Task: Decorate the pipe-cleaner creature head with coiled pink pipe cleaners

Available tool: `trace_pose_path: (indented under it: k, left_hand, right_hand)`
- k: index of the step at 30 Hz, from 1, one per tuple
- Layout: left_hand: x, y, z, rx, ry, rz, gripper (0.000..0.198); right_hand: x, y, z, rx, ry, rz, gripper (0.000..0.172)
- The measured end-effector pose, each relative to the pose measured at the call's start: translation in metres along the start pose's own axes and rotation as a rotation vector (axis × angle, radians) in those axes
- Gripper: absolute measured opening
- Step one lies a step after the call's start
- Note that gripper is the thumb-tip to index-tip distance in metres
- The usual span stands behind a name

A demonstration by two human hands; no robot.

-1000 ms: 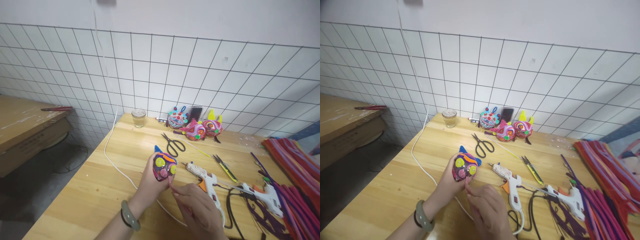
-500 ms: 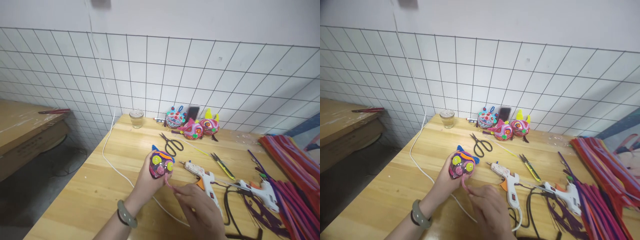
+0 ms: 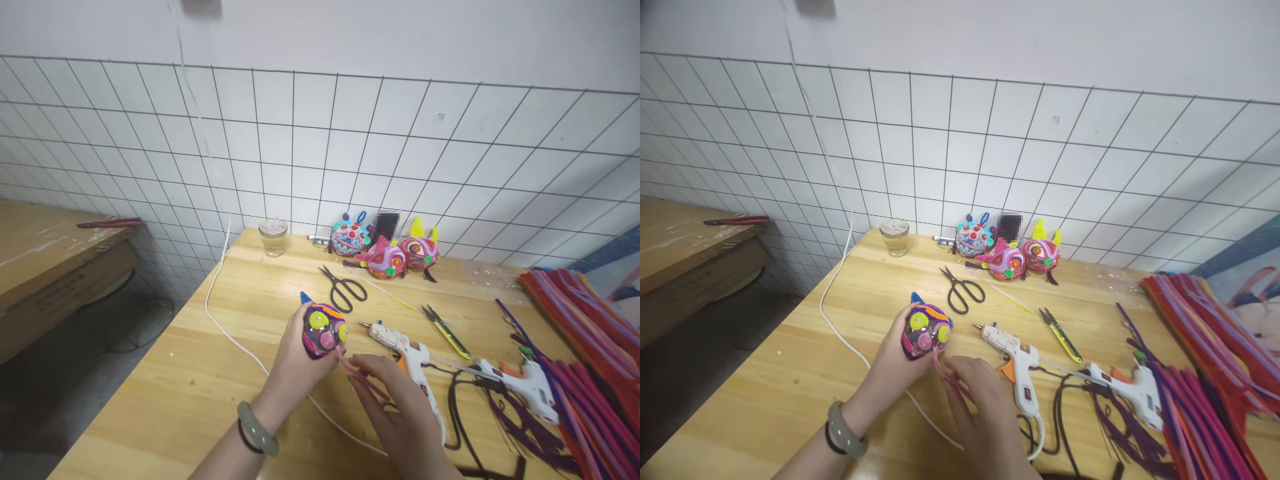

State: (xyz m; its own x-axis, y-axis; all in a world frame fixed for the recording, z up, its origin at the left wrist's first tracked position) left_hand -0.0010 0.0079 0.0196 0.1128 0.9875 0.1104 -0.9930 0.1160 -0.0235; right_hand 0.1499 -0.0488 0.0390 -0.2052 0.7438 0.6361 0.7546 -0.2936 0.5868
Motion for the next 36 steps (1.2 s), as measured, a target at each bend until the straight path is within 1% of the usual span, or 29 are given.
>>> trace_pose_path:
  k: [4,10,15,19,21,23,25,29,31,34,36]
  left_hand:
    - [-0.003,-0.002,-0.001,0.033,-0.026,-0.008,0.065]
    - [-0.003,-0.001,-0.002,0.106,-0.041,-0.031,0.065]
    - [-0.004,0.001,0.000,0.157,-0.062,-0.050,0.063]
    - [-0.004,0.000,0.004,0.208,-0.119,-0.044,0.060]
    - [-0.004,-0.001,0.006,0.236,-0.149,-0.046,0.058]
    - [-0.004,-0.002,0.006,0.226,-0.149,-0.048,0.058]
    - [-0.004,-0.002,0.004,0.179,-0.107,-0.057,0.060]
    - [-0.004,-0.002,-0.001,0.049,0.036,-0.177,0.058]
    - [-0.003,-0.001,-0.005,0.022,0.128,-0.210,0.065]
    - [-0.004,0.001,-0.009,0.029,0.254,-0.223,0.078]
    - [-0.004,0.002,-0.010,0.029,0.292,-0.248,0.080]
  right_hand:
    - [0.007,-0.002,0.005,-0.078,0.108,-0.020,0.023]
    - [0.015,0.001,0.003,-0.234,0.189,-0.034,0.017]
    - [0.020,0.002,-0.002,-0.303,0.246,-0.081,0.016]
    - [0.021,0.001,-0.003,-0.287,0.223,-0.095,0.016]
    - [0.022,0.002,-0.002,-0.231,0.168,-0.132,0.017]
    - [0.022,0.003,0.001,-0.154,0.093,-0.190,0.018]
    - [0.023,0.005,0.004,-0.094,0.038,-0.235,0.018]
    - [0.028,0.009,0.013,-0.090,0.021,-0.258,0.013]
    - [0.032,0.011,0.017,-0.069,-0.002,-0.285,0.009]
    - [0.042,0.015,0.020,0.034,-0.062,-0.391,0.011]
    - [0.049,0.016,0.021,0.097,-0.078,-0.467,0.014]
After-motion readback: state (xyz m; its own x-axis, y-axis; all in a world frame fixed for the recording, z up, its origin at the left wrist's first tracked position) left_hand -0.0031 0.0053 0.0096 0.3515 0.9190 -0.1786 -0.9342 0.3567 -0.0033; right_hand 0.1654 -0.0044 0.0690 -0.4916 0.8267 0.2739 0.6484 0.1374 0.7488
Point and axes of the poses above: each hand's wrist, its own x-axis towards the middle knuckle, its own y-axis out of the back of the hand, z = x × y, the point moved 1 cm from there along x, towards the middle knuckle, and after that the axes turned 2 degrees about -z, right-handed, at the moved point
